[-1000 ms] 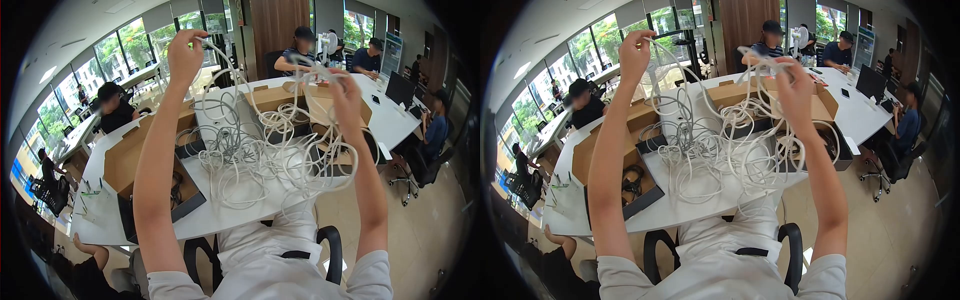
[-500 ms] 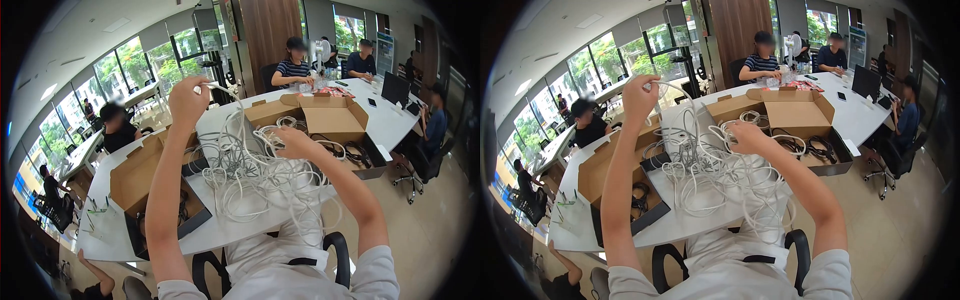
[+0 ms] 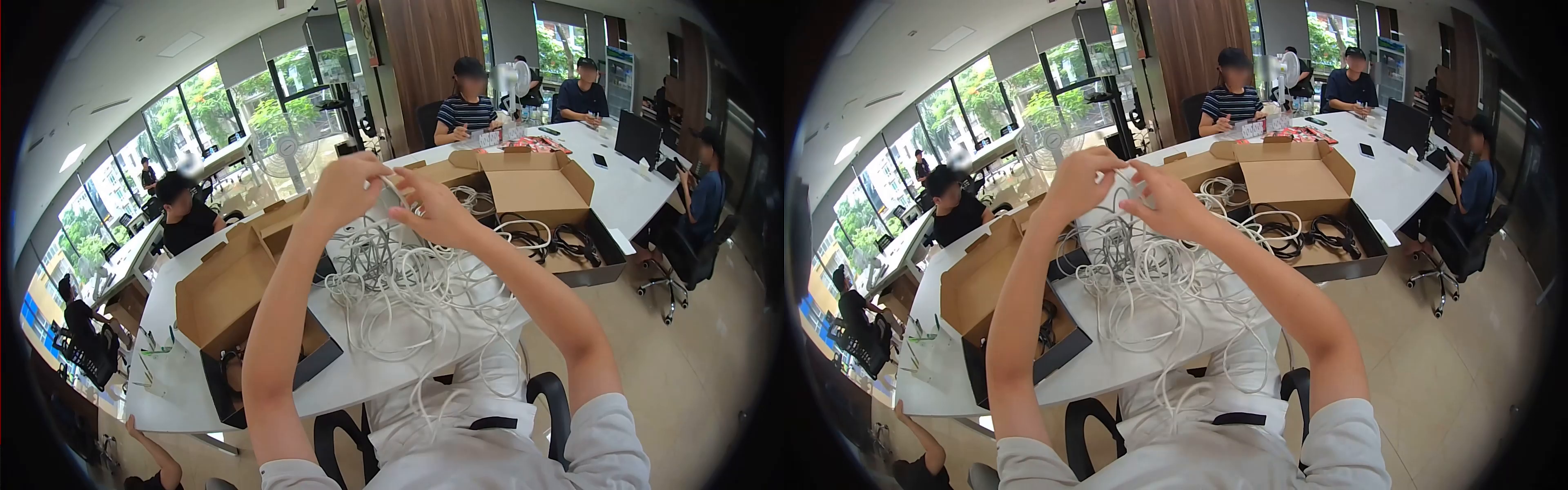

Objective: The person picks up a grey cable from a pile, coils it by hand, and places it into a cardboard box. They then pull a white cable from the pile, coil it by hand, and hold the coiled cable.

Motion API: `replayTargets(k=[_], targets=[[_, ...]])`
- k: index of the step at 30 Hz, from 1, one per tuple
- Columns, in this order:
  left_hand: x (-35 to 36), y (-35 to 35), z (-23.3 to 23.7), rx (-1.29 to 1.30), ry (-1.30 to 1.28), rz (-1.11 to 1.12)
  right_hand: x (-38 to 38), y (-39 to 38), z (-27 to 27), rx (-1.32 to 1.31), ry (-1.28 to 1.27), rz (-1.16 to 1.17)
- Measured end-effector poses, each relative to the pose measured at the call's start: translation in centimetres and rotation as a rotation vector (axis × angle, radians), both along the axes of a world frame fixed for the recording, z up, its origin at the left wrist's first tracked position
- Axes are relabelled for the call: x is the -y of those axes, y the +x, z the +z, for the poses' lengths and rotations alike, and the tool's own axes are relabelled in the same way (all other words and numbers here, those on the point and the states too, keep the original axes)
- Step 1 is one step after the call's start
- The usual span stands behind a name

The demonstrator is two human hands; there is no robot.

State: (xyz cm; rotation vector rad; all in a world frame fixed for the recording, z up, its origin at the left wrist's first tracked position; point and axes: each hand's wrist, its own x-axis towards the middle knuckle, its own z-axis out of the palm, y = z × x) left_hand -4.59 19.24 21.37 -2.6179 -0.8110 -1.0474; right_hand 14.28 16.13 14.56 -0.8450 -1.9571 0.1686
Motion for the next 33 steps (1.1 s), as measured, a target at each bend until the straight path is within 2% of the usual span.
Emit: replayTargets(k=[3,4,7,8,13,14,17,20,23,25,29,30,33], targets=[[0.9,0.9,-0.7,0.011,-0.04,-0.021,-0.5,-0.2,0.2,-0.017,0.081,-0.103],[1.5,0.6,-0.9,0.076,-0.174,-0.077,-0.5,-0.2,0.1,-0.05,0.12,-0.129],[3.4,0.6,-3.1,0.317,-0.174,-0.032,-1.1,0.7,-0.8,-0.127,0.121,-0.182],[4.0,0.4,-3.9,0.278,-0.198,-0.021,-1.4,1.1,-1.1,-0.152,0.103,-0.199],[3.6,-1.4,-9.4,-0.023,-0.256,0.07,-1.1,3.3,-1.2,-0.523,-0.216,0.014],[3.1,-1.5,-9.9,0.036,-0.229,0.083,-1.1,3.6,-1.2,-0.583,-0.273,0.048],[-2.3,-3.8,-12.9,0.244,-0.31,0.049,-1.5,4.4,-2.0,-0.771,-0.22,0.036],[0.0,-4.1,-10.5,0.637,-0.839,0.016,-1.2,5.3,-3.3,-0.959,-0.28,0.046],[-1.1,-4.9,-11.4,0.797,-0.674,0.018,-1.0,6.4,-5.7,-1.09,-0.397,0.023],[-1.5,-5.4,-11.6,0.896,-0.658,-0.001,-0.9,7.4,-7.3,-1.12,-0.467,-0.008],[-1.4,-5.8,-11.6,1.054,-0.734,-0.09,-2.2,11.0,-10.2,-1.43,-0.645,0.33],[-1.3,-5.6,-11.4,1.082,-0.754,-0.115,-1.3,10.8,-9.0,-1.518,-0.726,0.318],[-0.5,-5.0,-10.5,1.151,-0.811,-0.125,-0.7,12.2,-8.9,-1.605,-0.685,0.511]])
